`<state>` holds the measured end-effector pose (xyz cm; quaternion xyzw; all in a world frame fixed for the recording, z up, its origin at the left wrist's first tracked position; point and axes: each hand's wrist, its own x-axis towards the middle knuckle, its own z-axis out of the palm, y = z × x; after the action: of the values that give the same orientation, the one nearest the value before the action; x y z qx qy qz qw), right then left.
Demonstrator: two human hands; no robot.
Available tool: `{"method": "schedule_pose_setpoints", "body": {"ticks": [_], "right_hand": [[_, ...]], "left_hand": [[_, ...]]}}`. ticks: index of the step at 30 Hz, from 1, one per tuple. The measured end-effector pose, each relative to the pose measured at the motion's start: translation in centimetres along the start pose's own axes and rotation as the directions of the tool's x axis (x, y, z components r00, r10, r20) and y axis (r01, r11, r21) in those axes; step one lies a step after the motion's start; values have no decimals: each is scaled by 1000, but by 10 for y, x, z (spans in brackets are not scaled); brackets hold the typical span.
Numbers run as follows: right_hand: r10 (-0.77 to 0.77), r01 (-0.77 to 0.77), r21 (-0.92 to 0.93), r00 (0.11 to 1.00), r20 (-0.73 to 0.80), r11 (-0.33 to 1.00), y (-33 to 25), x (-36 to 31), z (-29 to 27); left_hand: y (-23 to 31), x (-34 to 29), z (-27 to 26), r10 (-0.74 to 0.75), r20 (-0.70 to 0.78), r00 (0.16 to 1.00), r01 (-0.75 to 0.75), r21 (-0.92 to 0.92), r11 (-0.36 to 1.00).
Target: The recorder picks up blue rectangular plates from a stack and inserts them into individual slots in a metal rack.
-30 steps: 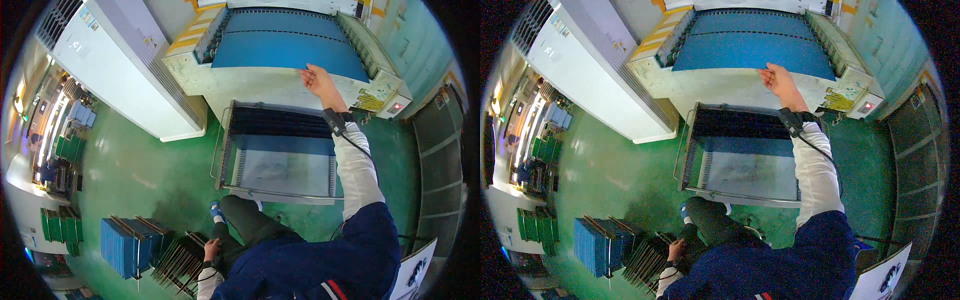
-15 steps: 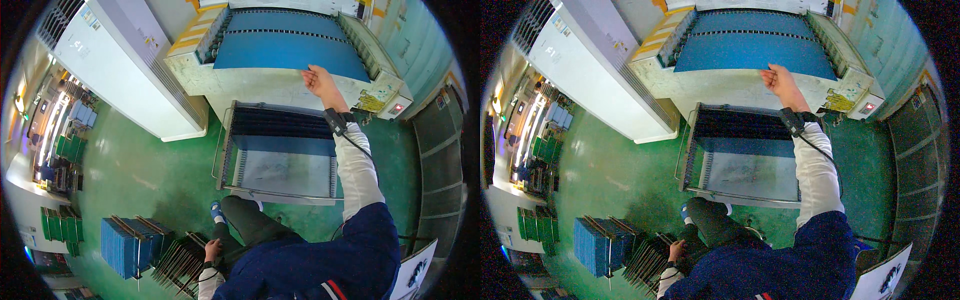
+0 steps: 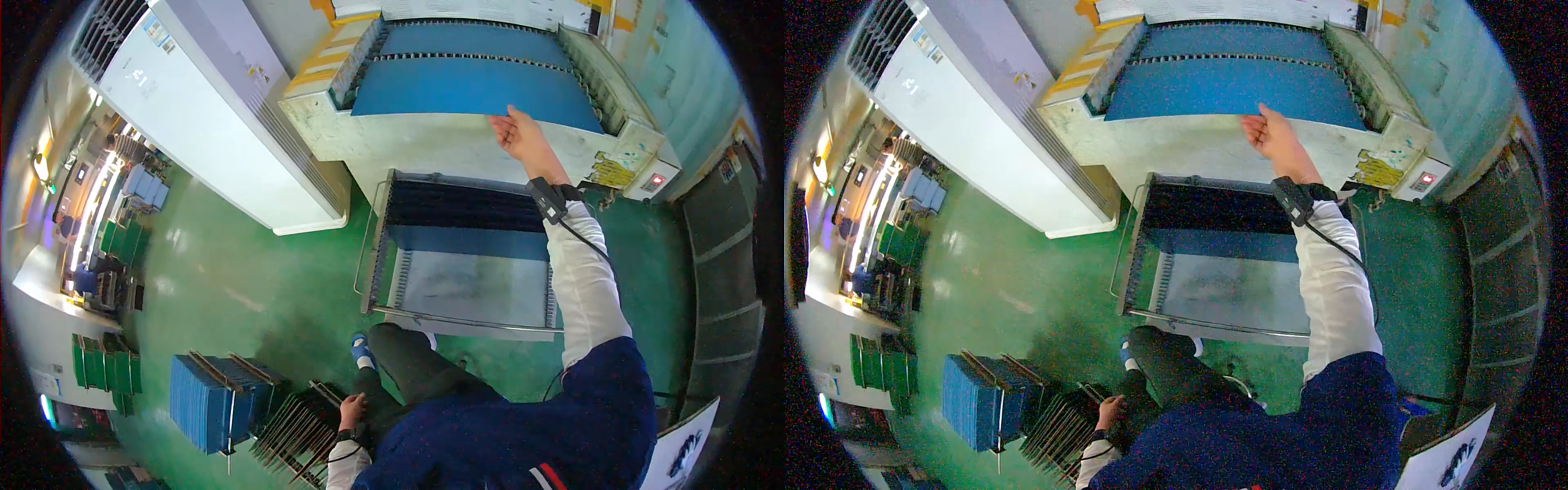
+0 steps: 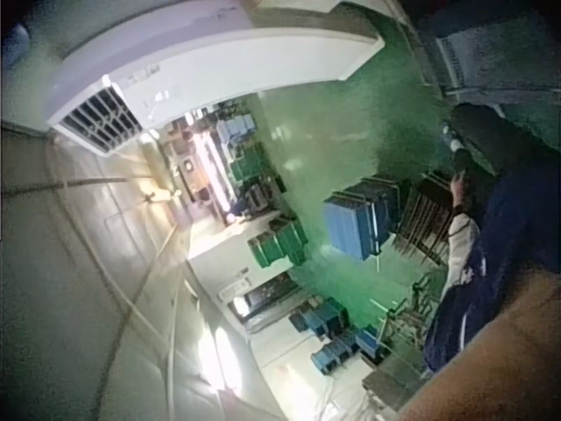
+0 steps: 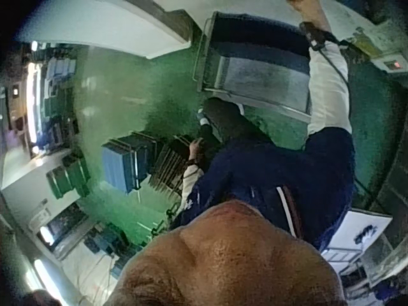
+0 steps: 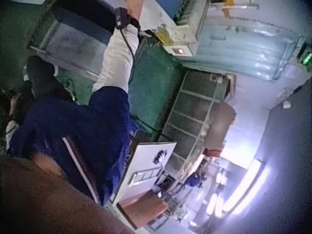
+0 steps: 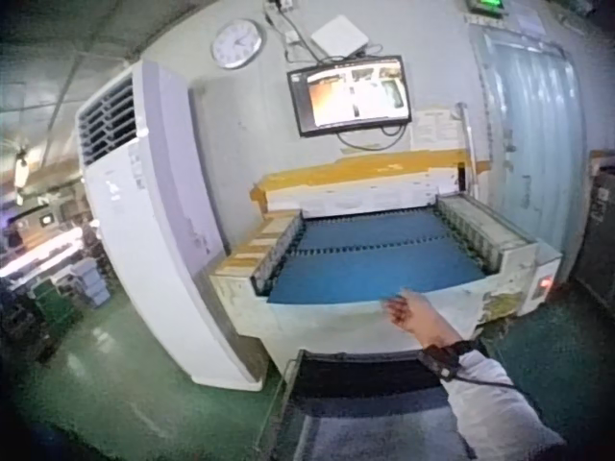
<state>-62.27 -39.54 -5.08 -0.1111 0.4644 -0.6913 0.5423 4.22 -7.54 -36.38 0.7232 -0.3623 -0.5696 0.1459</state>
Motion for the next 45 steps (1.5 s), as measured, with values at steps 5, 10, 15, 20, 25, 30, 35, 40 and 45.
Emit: {"method": "schedule_pose_setpoints", "body": {"ticks": [5, 10, 15, 20, 25, 30, 35, 40, 45], "right_hand": [[-65, 71, -186, 997, 38, 980, 17, -19, -15], [-97, 161, -739, 987, 130, 654, 88, -67, -46], [-338, 470, -883, 829, 445, -9, 160, -102, -81], [-311, 405, -827, 788, 532, -390, 184, -132, -96], [-332, 417, -808, 757, 562, -417, 190, -144, -75], [-269, 389, -817, 807, 525, -426, 215, -99, -97], [-150, 244, -786, 908, 390, -569, 222, -98, -103], [-88, 359, -725, 862, 499, -588, 210, -84, -119], [-96, 394, -739, 847, 522, -546, 198, -94, -99]], "left_hand": [[-3, -4, 6, -89, 31, 996, 94, -210, 973], [16, -19, 8, -8, -14, 1000, 7, -84, 996], [-4, -11, 7, -52, -33, 998, 45, -185, 982], [10, -24, 12, -21, -85, 996, 7, -165, 986], [7, -34, 11, -37, -187, 982, 12, -136, 991], [-2, -37, 4, 55, -240, 969, -57, -1, 998], [-11, -31, 5, -21, -260, 965, -20, -154, 988], [11, -45, 7, -67, -184, 981, 31, -193, 981], [-13, -30, 9, 82, -263, 961, -93, -29, 995]]}}
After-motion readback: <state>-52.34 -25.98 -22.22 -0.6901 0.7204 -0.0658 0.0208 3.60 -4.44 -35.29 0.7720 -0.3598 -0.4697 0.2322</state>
